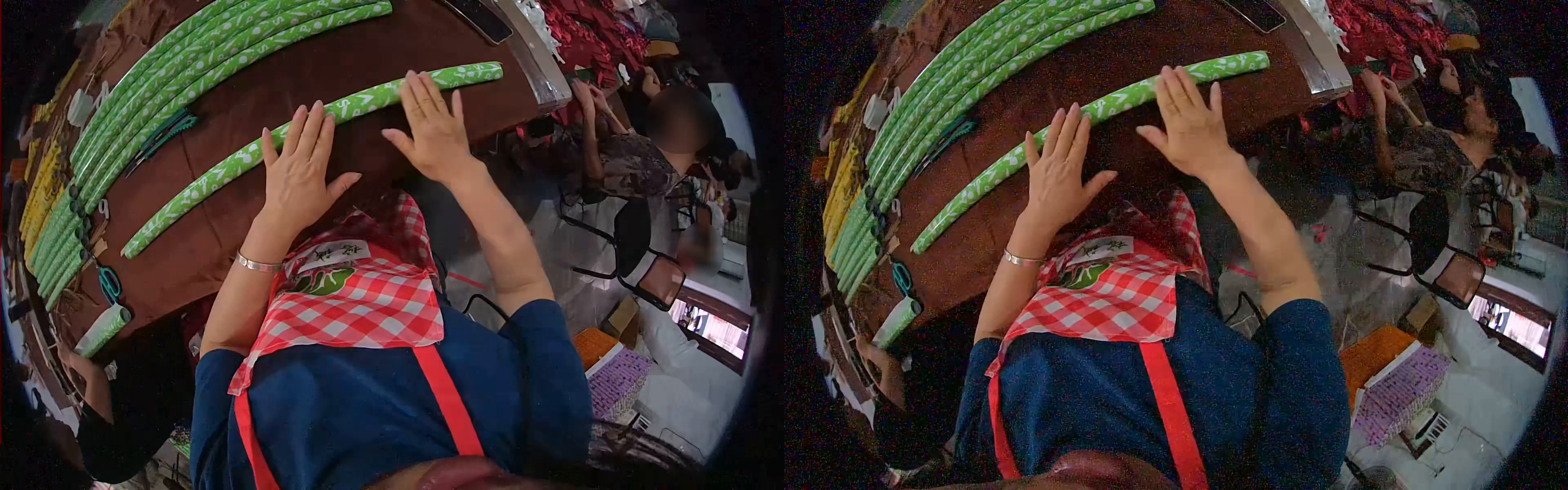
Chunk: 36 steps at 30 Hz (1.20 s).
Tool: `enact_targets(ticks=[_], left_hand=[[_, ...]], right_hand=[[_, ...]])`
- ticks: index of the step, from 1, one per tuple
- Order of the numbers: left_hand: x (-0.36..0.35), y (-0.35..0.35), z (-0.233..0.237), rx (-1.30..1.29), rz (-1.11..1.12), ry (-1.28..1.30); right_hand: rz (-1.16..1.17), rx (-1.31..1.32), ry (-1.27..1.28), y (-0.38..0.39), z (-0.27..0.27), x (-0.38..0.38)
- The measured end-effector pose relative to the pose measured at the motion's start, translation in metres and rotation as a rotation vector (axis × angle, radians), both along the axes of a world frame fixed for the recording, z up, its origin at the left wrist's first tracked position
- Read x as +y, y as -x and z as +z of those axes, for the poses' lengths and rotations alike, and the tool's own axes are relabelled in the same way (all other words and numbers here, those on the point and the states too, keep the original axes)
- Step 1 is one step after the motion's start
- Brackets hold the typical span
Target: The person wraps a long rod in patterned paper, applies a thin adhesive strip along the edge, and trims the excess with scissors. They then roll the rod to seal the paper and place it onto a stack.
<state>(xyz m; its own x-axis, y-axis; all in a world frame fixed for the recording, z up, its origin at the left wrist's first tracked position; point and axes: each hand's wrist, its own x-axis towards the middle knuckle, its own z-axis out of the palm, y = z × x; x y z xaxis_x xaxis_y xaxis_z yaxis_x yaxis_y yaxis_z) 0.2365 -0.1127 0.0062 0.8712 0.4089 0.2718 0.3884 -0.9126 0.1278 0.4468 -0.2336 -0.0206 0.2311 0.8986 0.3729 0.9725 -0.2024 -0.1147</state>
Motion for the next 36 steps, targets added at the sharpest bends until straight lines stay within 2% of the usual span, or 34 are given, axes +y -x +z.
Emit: enact_targets(ticks=[9, 12, 13, 16, 19, 21, 23, 27, 32, 36], left_hand=[[0.0, 0.002, -0.002, 0.041, 0.0, 0.017], [-0.001, 0.001, -0.002, -0.017, 0.004, -0.017], [0.0, 0.001, -0.002, -0.015, 0.0, -0.023], [-0.001, 0.001, -0.001, -0.04, -0.001, 0.002], [0.0, 0.002, 0.004, 0.015, -0.003, 0.076], [0.003, 0.004, 0.0, -0.028, -0.007, 0.078], [0.008, 0.009, 0.002, -0.035, -0.011, 0.078], [0.018, 0.054, 0.005, 0.014, 0.108, 0.035], [0.036, 0.161, -0.005, 0.026, 0.427, -0.1], [0.068, 0.258, -0.012, 0.115, 0.865, -0.159]], right_hand=[[-0.194, -0.003, 0.056, -0.058, -0.003, -0.026], [-0.413, -0.201, 0.229, -0.069, 0.011, -0.026], [-0.41, -0.197, 0.217, -0.066, 0.017, -0.024], [-0.062, -0.192, -0.033, -0.033, 0.025, -0.004], [0.267, -0.067, -0.021, 0.015, 0.029, 0.03], [0.309, -0.056, 0.06, 0.032, 0.021, 0.046], [0.312, -0.032, 0.032, 0.028, 0.018, 0.052], [0.323, -0.032, 0.018, 0.027, 0.016, 0.058], [0.297, -0.048, 0.046, 0.025, 0.014, 0.068], [0.304, -0.053, 0.016, 0.019, 0.005, 0.075]])
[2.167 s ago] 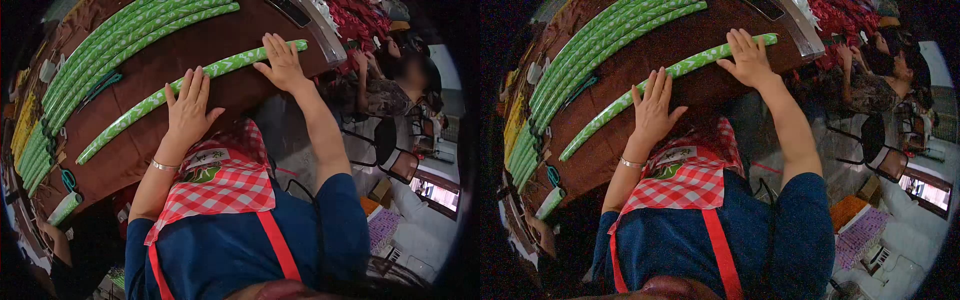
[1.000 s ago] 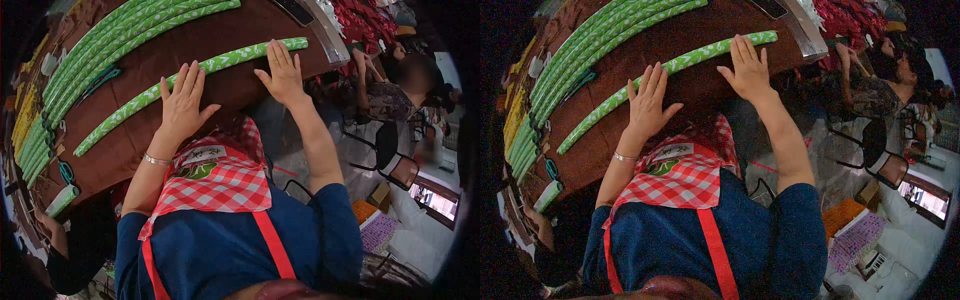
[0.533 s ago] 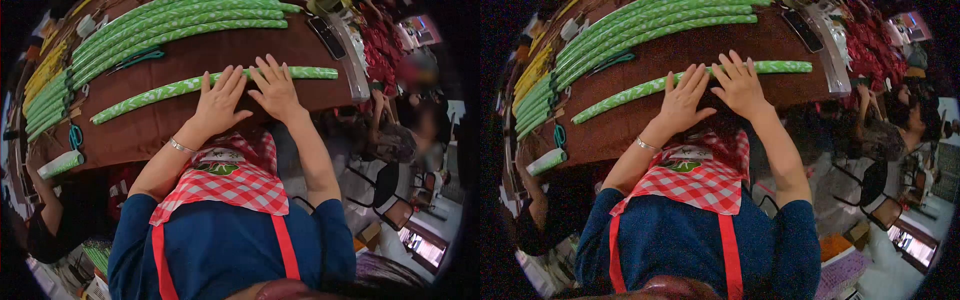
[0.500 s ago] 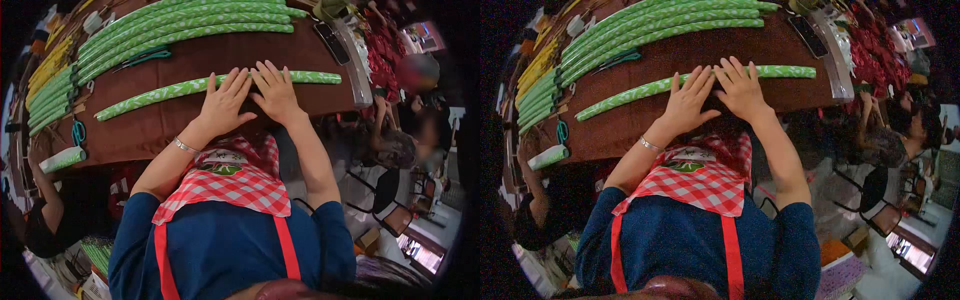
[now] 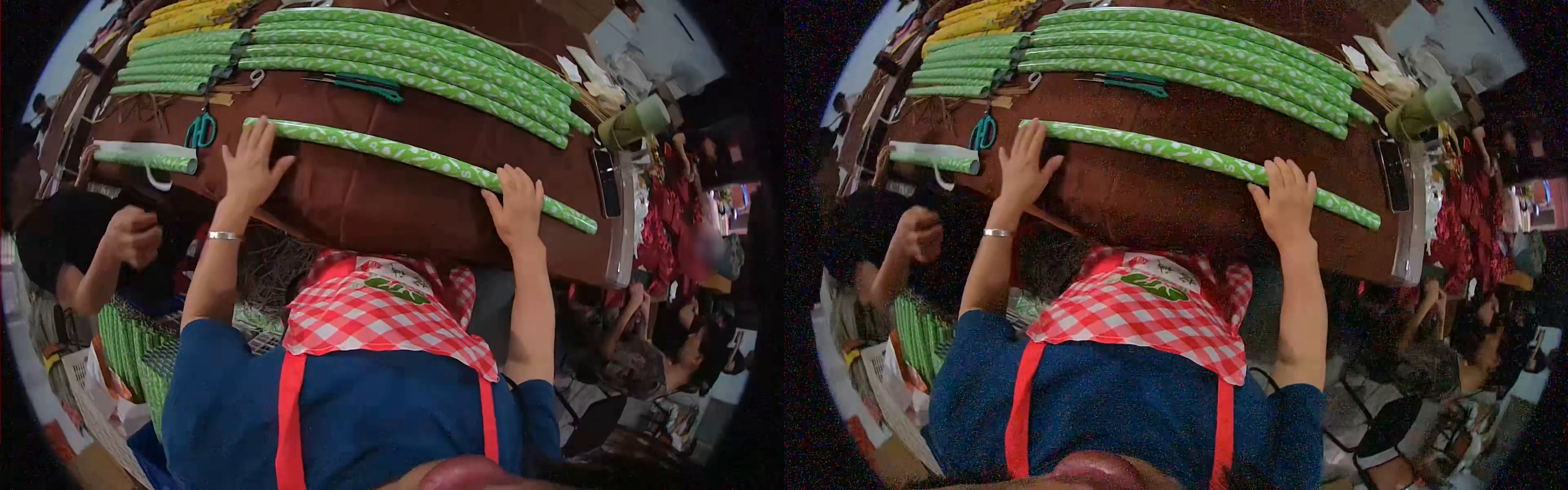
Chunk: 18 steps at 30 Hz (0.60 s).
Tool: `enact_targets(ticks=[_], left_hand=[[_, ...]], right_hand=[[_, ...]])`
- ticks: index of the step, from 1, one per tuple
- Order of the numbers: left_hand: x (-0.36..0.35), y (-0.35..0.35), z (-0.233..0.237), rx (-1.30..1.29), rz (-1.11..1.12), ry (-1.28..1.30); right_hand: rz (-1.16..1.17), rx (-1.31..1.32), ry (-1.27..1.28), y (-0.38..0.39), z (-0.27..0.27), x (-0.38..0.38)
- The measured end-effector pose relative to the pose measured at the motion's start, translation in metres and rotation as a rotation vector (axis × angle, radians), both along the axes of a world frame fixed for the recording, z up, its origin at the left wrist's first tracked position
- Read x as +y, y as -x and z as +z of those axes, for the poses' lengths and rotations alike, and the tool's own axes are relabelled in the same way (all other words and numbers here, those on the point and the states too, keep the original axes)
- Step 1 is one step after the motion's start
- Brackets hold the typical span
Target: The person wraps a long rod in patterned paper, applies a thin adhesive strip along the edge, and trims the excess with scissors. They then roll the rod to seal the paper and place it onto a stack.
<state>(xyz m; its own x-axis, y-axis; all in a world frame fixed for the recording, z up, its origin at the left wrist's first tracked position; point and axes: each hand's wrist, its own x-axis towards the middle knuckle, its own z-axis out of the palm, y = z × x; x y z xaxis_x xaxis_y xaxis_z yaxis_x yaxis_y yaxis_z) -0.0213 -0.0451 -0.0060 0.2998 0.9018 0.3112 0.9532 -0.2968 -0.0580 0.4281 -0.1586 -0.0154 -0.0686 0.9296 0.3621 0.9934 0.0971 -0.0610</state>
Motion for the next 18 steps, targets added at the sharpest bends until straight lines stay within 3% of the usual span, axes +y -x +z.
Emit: enact_targets(ticks=[3, 6, 11, 14, 18], left_hand=[[0.001, 0.036, -0.009, -0.113, 0.316, -0.032], [-0.014, 0.013, -0.044, -0.295, 0.176, -0.147], [-0.022, -0.006, -0.031, -0.362, 0.194, -0.15], [-0.025, -0.008, -0.025, -0.372, 0.196, -0.138], [-0.026, -0.007, -0.029, -0.397, 0.206, -0.127]], right_hand=[[0.059, 0.017, -0.052, -0.001, 0.007, 0.006], [0.097, 0.013, -0.082, -0.006, 0.006, 0.009], [0.073, -0.066, -0.094, -0.019, 0.026, 0.034], [0.094, -0.074, -0.222, -0.035, 0.04, 0.072], [0.07, -0.072, -0.191, -0.048, 0.061, 0.133]])
